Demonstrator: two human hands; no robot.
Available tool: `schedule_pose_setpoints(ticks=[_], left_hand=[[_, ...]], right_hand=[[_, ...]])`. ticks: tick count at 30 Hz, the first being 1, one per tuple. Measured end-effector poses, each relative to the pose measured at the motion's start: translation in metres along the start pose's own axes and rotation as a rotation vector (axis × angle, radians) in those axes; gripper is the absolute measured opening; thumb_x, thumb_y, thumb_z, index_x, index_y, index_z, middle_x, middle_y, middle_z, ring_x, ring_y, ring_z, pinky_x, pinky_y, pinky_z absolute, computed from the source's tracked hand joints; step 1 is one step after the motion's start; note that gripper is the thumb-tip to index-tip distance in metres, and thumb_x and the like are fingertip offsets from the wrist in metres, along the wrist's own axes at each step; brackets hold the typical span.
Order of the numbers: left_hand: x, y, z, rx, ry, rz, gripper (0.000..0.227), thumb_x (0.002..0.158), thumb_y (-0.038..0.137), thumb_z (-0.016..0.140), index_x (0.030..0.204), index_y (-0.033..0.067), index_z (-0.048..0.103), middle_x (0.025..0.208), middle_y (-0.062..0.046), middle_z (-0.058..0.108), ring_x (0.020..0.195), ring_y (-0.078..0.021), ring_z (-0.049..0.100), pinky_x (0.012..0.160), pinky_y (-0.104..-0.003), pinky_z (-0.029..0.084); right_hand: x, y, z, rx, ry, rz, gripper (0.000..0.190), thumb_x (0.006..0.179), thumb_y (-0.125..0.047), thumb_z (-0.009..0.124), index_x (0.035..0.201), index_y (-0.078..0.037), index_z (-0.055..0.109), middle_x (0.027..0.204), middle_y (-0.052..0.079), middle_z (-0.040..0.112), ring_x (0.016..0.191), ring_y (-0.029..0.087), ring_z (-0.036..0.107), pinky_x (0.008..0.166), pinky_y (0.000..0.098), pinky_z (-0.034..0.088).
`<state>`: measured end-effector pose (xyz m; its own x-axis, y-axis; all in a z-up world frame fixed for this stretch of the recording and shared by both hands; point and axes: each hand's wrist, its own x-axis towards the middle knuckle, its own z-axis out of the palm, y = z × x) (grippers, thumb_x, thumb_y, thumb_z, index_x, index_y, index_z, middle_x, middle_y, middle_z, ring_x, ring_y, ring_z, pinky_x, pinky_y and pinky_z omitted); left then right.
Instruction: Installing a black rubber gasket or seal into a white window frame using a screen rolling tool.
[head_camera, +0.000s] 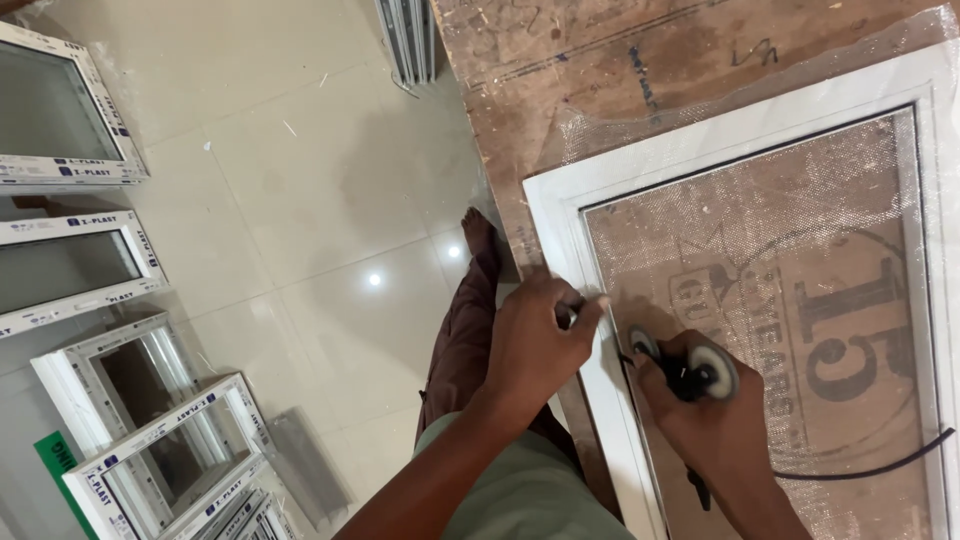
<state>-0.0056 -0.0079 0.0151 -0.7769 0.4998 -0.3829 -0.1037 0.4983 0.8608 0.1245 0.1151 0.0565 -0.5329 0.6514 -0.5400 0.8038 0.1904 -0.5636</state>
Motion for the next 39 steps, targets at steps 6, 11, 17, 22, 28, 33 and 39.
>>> schedule_pose_setpoints(ticks=[6,11,17,22,28,33,39], left_hand=[[-0.011,0.002,0.008,0.14,-0.058,-0.03,0.027,0.085,0.026,0.08,0.079,0.0013,0.071,0.087,-0.014,0.063,0.067,-0.0277,0.066,0.061,-0.04,0.052],[-0.017,-0.01,0.012,0.1,-0.058,-0.022,0.023,0.087,0.018,0.075,0.079,-0.0014,0.067,0.092,-0.014,0.062,0.071,-0.0296,0.067,0.063,-0.041,0.053],[-0.014,-0.016,0.019,0.083,-0.026,-0.016,0.023,0.083,0.016,0.076,0.076,-0.0022,0.064,0.09,-0.017,0.063,0.069,-0.0306,0.068,0.062,-0.042,0.054],[-0.011,-0.027,0.022,0.138,0.038,0.033,0.024,0.079,0.017,0.076,0.073,-0.0022,0.063,0.091,-0.021,0.064,0.066,-0.0339,0.068,0.061,-0.043,0.055],[-0.013,-0.03,0.021,0.108,0.018,0.047,0.025,0.08,0.018,0.076,0.072,-0.0024,0.063,0.09,-0.02,0.063,0.07,-0.0345,0.068,0.064,-0.044,0.054],[-0.011,-0.031,0.019,0.1,0.044,0.088,0.026,0.078,0.019,0.079,0.074,-0.003,0.065,0.088,-0.02,0.064,0.069,-0.0328,0.068,0.063,-0.042,0.054],[-0.004,-0.014,0.006,0.044,-0.042,-0.065,0.036,0.083,0.032,0.08,0.073,0.0002,0.066,0.075,-0.014,0.068,0.06,-0.0229,0.07,0.055,-0.036,0.053]], right_hand=[[0.001,-0.02,0.002,-0.07,-0.069,0.047,0.015,0.081,-0.015,0.077,0.083,-0.001,0.071,0.058,0.007,0.063,0.049,0.011,0.054,0.047,0.0314,0.041],[-0.003,-0.014,0.006,-0.056,-0.037,-0.054,0.015,0.08,-0.014,0.076,0.083,-0.001,0.07,0.057,0.008,0.061,0.05,0.012,0.053,0.048,0.0315,0.043],[-0.001,-0.005,0.01,-0.055,0.006,-0.11,0.018,0.08,-0.016,0.077,0.081,-0.001,0.068,0.057,0.009,0.061,0.049,0.014,0.054,0.048,0.0326,0.043],[-0.002,-0.004,0.012,-0.121,0.034,-0.193,0.018,0.078,-0.016,0.076,0.08,-0.001,0.066,0.058,0.01,0.061,0.048,0.016,0.057,0.049,0.0342,0.046],[0.0,-0.003,0.017,-0.141,0.047,-0.119,0.019,0.079,-0.017,0.077,0.081,-0.001,0.066,0.058,0.012,0.061,0.049,0.019,0.058,0.051,0.0356,0.047],[0.009,0.004,0.017,-0.101,0.03,-0.126,0.023,0.075,-0.019,0.08,0.08,-0.002,0.064,0.061,0.009,0.064,0.053,0.015,0.062,0.054,0.0348,0.049],[0.011,-0.003,0.014,-0.134,-0.035,-0.047,0.025,0.076,-0.02,0.081,0.079,-0.001,0.064,0.06,0.012,0.063,0.053,0.019,0.061,0.053,0.0364,0.048]])
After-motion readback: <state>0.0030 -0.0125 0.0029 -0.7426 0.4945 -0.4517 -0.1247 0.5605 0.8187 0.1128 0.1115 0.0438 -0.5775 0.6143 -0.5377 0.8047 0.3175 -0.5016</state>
